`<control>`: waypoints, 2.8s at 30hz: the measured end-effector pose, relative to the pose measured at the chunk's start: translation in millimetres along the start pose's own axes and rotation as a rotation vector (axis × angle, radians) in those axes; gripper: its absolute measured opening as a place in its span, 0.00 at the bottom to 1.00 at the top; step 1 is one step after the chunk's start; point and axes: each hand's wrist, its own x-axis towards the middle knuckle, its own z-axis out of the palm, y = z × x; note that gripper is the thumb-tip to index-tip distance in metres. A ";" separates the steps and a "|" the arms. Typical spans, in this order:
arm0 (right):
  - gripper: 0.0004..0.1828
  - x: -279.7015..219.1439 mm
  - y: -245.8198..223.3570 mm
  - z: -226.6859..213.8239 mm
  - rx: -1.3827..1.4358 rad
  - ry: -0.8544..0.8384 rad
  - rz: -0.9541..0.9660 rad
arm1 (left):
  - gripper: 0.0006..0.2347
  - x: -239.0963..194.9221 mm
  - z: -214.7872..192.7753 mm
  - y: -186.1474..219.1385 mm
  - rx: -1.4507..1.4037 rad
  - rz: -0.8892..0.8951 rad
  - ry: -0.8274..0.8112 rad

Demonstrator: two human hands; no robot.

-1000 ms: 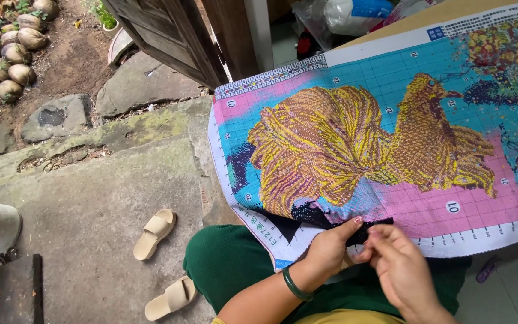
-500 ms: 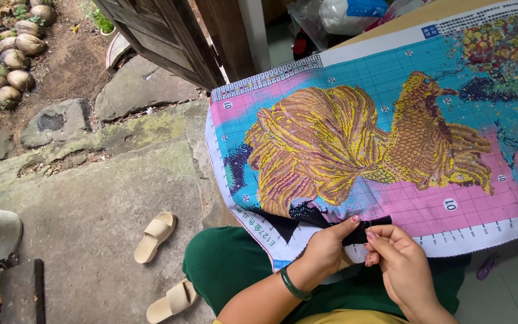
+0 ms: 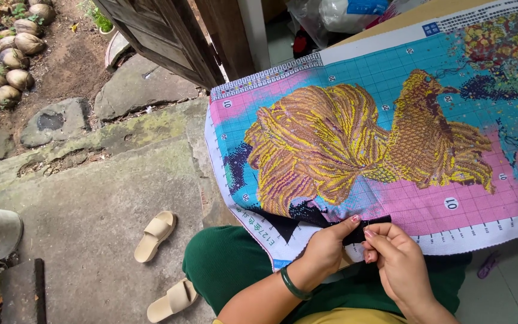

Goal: The person is working on a large, colorful patterned canvas, performing cross-stitching or embroidery by pulling a needle and thread through the fabric.

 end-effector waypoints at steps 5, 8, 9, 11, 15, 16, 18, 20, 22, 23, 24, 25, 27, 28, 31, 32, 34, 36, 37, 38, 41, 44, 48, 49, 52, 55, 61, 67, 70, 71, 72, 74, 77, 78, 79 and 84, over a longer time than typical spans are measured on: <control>0.02 -0.6 -2.1 1.9 0.024 -0.007 0.009 | 0.08 1.5 -1.6 -1.4 -0.028 0.001 -0.036; 0.02 1.0 -0.3 0.7 0.042 -0.009 0.008 | 0.08 1.0 1.3 -0.6 -0.023 0.011 0.011; 0.02 1.6 -0.2 0.6 0.042 -0.010 0.007 | 0.08 -0.8 2.9 0.9 -0.023 0.011 0.010; 0.02 2.1 0.2 0.5 0.059 -0.003 0.024 | 0.07 -4.9 5.9 3.7 0.025 -0.019 0.051; 0.02 3.5 -0.1 0.5 0.074 -0.006 0.034 | 0.06 1.6 0.1 -2.0 -0.010 0.008 0.021; 0.02 3.3 -1.3 1.0 0.095 -0.008 0.042 | 0.07 2.5 -1.1 -3.0 -0.013 0.002 -0.015; 0.02 4.3 -1.1 0.0 0.117 -0.010 0.050 | 0.09 4.8 -4.7 -5.8 -0.014 -0.003 -0.050; 0.02 6.9 2.5 -4.1 0.208 -0.018 0.133 | 0.10 8.4 -9.9 -10.2 -0.076 0.004 -0.160; 0.03 9.5 5.8 -8.6 0.229 -0.023 0.162 | 0.10 8.9 -9.6 -10.8 -0.074 -0.004 -0.145; 0.03 10.8 6.8 -10.5 0.248 -0.030 0.190 | 0.10 9.0 -9.0 -10.6 -0.072 -0.010 -0.131; 0.03 11.0 7.9 -10.5 0.247 -0.030 0.190 | 0.10 7.6 -6.6 -9.4 -0.073 -0.010 -0.132; 0.03 11.0 9.2 -10.2 0.256 -0.034 0.177 | 0.09 6.0 -4.6 -8.1 -0.061 -0.010 -0.112; 0.03 9.7 15.1 -8.4 0.264 -0.040 0.162 | 0.09 1.3 -0.4 -4.5 -0.050 -0.009 -0.093; 0.03 9.4 18.6 -7.3 0.243 -0.051 0.085 | 0.10 -0.8 3.1 -2.1 -0.027 -0.012 -0.110; 0.03 6.6 23.5 -1.9 0.182 -0.049 -0.031 | 0.11 5.6 1.7 -3.1 -0.009 -0.021 -0.143; 0.04 6.1 23.1 -0.2 0.138 -0.037 -0.068 | 0.11 10.5 0.4 -5.0 -0.020 -0.024 -0.158; 0.03 5.6 21.4 2.9 0.102 -0.034 -0.104 | 0.11 13.4 3.3 -5.5 -0.016 -0.017 -0.168; 0.02 5.5 21.2 5.9 0.066 -0.031 -0.140 | 0.12 9.0 9.7 -2.5 -0.013 -0.010 -0.179; 0.02 5.8 22.2 7.0 0.002 0.009 -0.161 | 0.13 3.4 14.5 0.4 0.022 -0.009 -0.105; 0.03 5.9 23.4 8.5 -0.060 0.049 -0.183 | 0.14 -2.5 19.0 3.4 0.058 -0.007 -0.031; 0.01 -1.1 11.6 18.7 -0.227 0.110 -0.212 | 0.09 -6.8 24.8 8.1 0.075 -0.001 0.177; 0.03 0.3 13.3 18.3 -0.374 0.145 -0.254 | 0.04 -5.1 24.4 6.9 0.066 0.022 0.245; 0.03 -4.1 11.1 21.1 -0.451 0.164 -0.323 | 0.02 -9.7 28.4 8.8 0.050 0.055 0.257; 0.03 -3.5 12.5 20.3 -0.447 0.163 -0.341 | 0.02 -9.1 28.6 8.2 0.039 0.059 0.259; 0.04 -2.0 13.0 19.3 -0.474 0.178 -0.354 | 0.03 -11.9 30.8 9.1 0.065 0.063 0.269; 0.04 -0.3 13.4 18.8 -0.485 0.190 -0.348 | 0.06 -11.8 31.4 9.1 0.109 0.068 0.269; 0.04 3.5 18.5 18.1 -0.442 0.179 -0.353 | 0.08 -7.7 27.4 6.8 0.102 0.057 0.256; 0.04 3.2 14.4 19.7 -0.427 0.175 -0.335 | 0.08 -6.3 27.7 5.5 0.092 0.060 0.239; 0.05 3.3 22.6 17.8 -0.396 0.186 -0.385 | 0.05 4.9 19.6 -2.2 0.013 0.081 0.214; 0.08 4.8 24.3 17.6 -0.357 0.194 -0.424 | 0.04 9.6 18.4 -3.1 -0.057 0.082 0.196; 0.08 4.9 21.6 17.9 -0.356 0.194 -0.425 | 0.04 8.3 17.8 -3.4 -0.057 0.083 0.195; 0.21 5.9 14.1 18.7 -0.301 0.166 -0.586 | 0.02 6.0 18.4 -2.8 -0.053 0.060 0.145; 0.26 7.4 -0.4 17.2 -0.351 0.174 -0.571 | 0.06 -6.1 23.3 2.4 -0.109 0.034 0.004; 0.26 2.2 -11.5 15.5 -0.352 0.171 -0.574 | 0.06 -2.9 18.5 1.5 -0.109 0.037 0.003; 0.23 -2.9 -22.8 13.9 -0.613 0.187 -0.719 | 0.05 0.4 13.7 0.7 -0.111 0.019 -0.103; 0.18 -3.4 -37.3 9.5 -0.841 0.189 -0.743 | 0.16 -34.3 35.4 31.6 0.280 0.024 0.124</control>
